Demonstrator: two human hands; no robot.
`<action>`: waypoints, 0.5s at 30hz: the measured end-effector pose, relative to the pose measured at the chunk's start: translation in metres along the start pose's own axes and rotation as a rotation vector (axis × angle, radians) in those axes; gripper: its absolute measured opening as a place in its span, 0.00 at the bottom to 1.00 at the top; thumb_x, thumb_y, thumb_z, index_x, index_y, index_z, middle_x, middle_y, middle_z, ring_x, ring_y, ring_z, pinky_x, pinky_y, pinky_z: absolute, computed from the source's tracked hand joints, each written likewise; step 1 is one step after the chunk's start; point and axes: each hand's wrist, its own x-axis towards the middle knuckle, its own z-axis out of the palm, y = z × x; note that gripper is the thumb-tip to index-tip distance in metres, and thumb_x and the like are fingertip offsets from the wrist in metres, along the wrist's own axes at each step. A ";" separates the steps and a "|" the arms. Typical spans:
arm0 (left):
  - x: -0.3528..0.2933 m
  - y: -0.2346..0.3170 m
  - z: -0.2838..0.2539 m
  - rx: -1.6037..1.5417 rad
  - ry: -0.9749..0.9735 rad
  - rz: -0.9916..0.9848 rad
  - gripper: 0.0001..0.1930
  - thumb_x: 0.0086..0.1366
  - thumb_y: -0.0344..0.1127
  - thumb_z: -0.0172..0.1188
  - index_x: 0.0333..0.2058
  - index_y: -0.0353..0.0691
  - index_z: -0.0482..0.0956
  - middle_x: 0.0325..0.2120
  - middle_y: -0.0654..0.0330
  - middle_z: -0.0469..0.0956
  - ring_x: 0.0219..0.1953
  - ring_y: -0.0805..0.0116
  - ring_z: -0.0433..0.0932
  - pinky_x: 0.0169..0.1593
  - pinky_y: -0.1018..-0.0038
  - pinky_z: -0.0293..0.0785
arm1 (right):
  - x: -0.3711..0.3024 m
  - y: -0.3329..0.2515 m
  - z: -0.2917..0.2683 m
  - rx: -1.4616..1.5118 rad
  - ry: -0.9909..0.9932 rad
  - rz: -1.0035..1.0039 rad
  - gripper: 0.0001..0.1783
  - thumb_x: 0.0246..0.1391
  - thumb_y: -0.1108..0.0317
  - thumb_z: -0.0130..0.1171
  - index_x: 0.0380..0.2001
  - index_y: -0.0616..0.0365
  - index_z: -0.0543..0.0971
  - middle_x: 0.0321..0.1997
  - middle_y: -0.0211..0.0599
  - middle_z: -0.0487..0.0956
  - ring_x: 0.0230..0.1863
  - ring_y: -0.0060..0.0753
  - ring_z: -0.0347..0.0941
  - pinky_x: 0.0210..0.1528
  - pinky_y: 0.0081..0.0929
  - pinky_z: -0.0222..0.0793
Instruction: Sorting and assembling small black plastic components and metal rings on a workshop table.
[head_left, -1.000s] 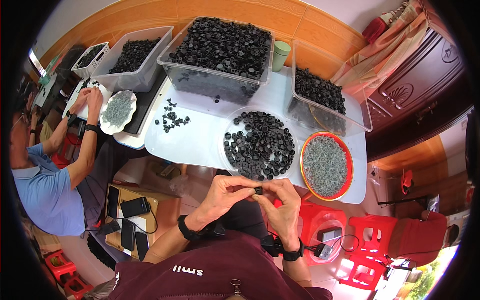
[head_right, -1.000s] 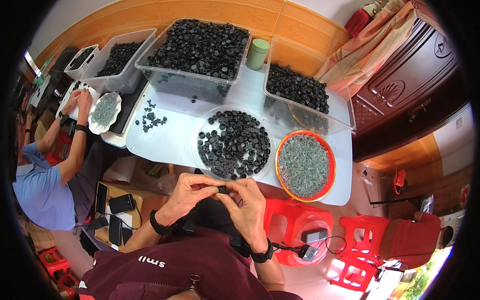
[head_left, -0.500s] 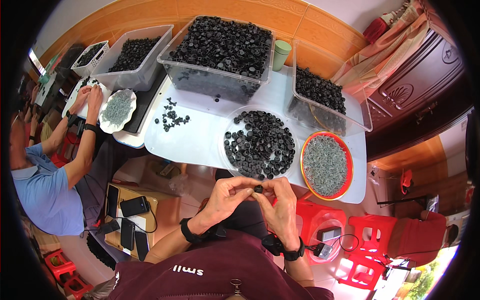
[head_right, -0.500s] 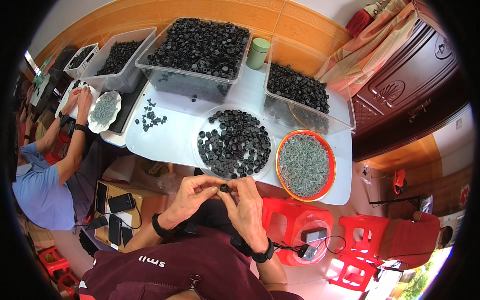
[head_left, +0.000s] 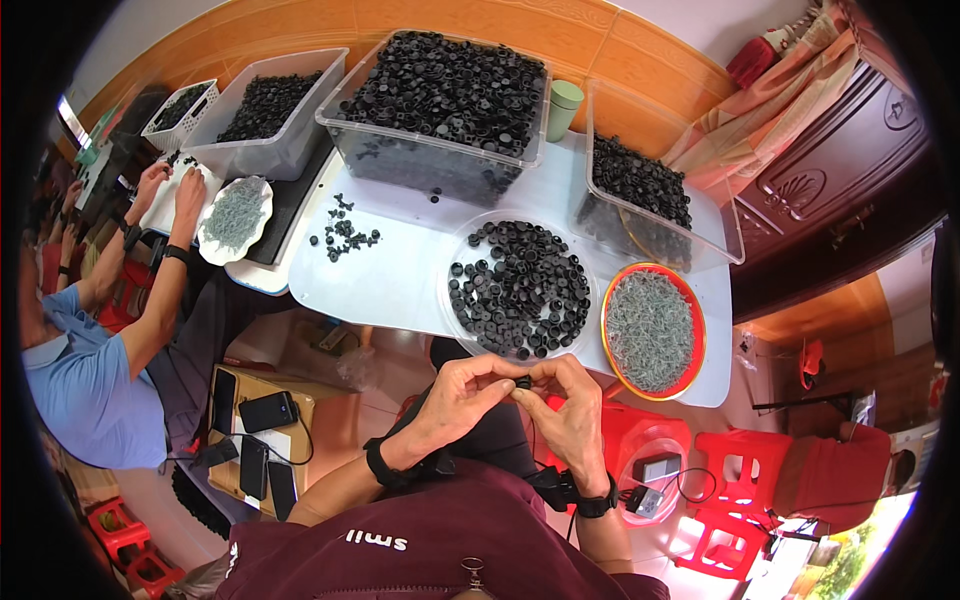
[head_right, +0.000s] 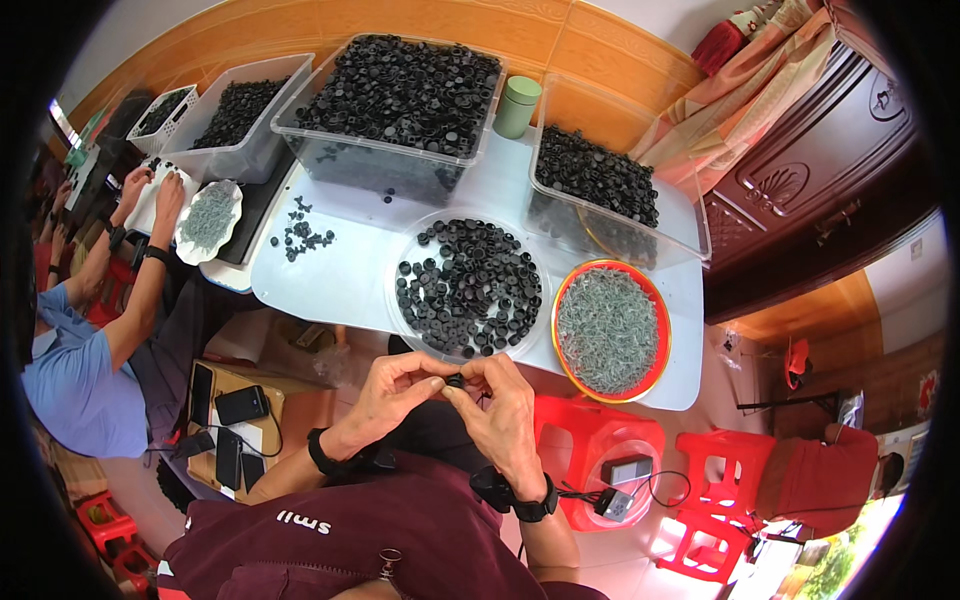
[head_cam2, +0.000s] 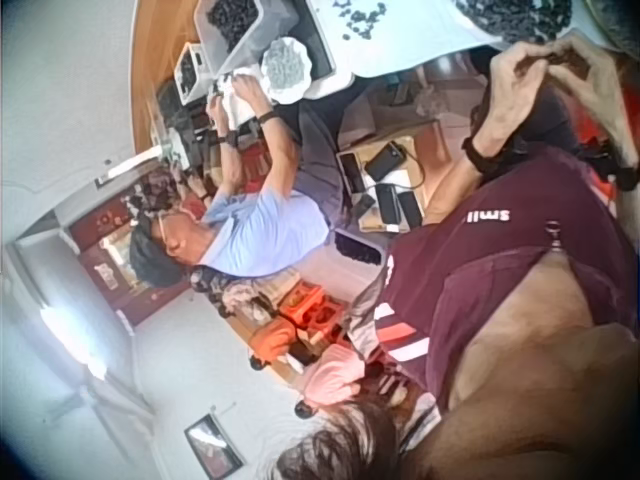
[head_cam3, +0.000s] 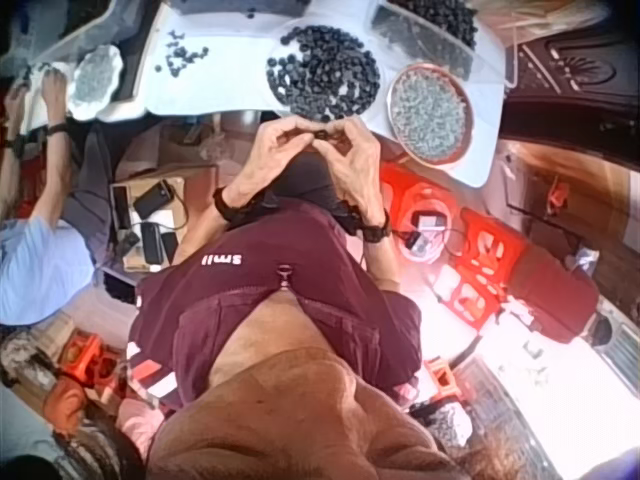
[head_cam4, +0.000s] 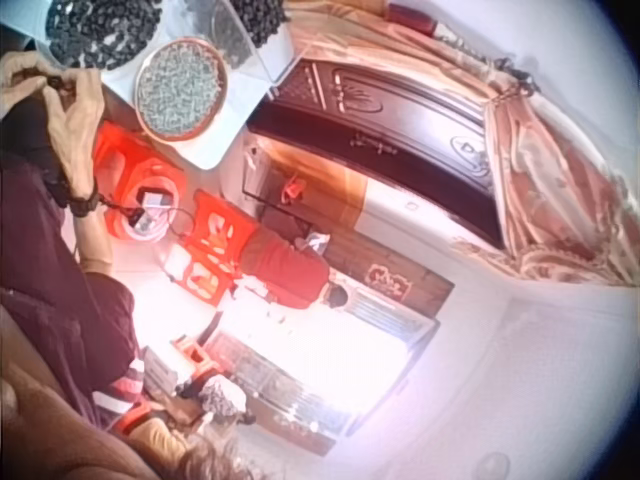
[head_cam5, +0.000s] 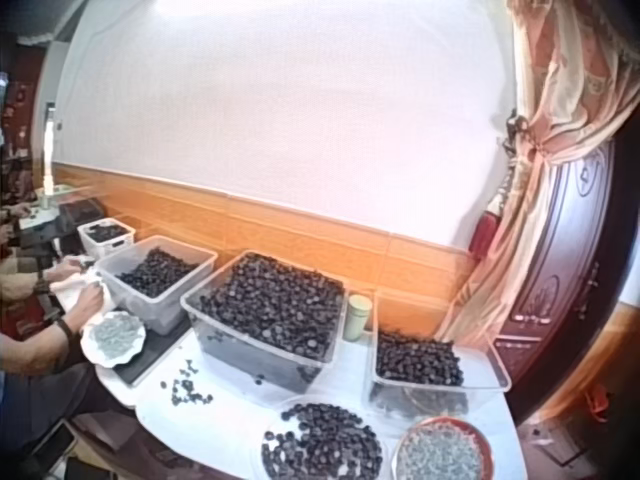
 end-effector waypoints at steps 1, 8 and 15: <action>0.000 -0.001 0.000 0.000 0.001 0.001 0.10 0.63 0.24 0.49 0.41 0.27 0.74 0.36 0.56 0.77 0.38 0.75 0.76 0.45 0.78 0.74 | 0.000 0.002 0.000 0.000 -0.001 -0.001 0.11 0.38 0.77 0.66 0.27 0.64 0.74 0.25 0.36 0.71 0.23 0.26 0.70 0.27 0.22 0.67; -0.001 0.000 0.004 0.058 0.045 0.005 0.09 0.63 0.23 0.48 0.39 0.28 0.75 0.33 0.57 0.78 0.36 0.76 0.76 0.42 0.80 0.74 | -0.001 0.009 0.005 0.137 0.002 0.059 0.09 0.38 0.78 0.65 0.26 0.65 0.75 0.25 0.35 0.73 0.24 0.24 0.70 0.26 0.20 0.67; 0.004 -0.001 0.007 0.107 0.067 0.023 0.09 0.63 0.24 0.47 0.39 0.27 0.74 0.34 0.55 0.77 0.37 0.72 0.77 0.42 0.77 0.77 | -0.001 0.016 0.008 0.120 0.063 0.090 0.09 0.39 0.77 0.65 0.26 0.65 0.75 0.24 0.35 0.72 0.24 0.23 0.69 0.25 0.19 0.66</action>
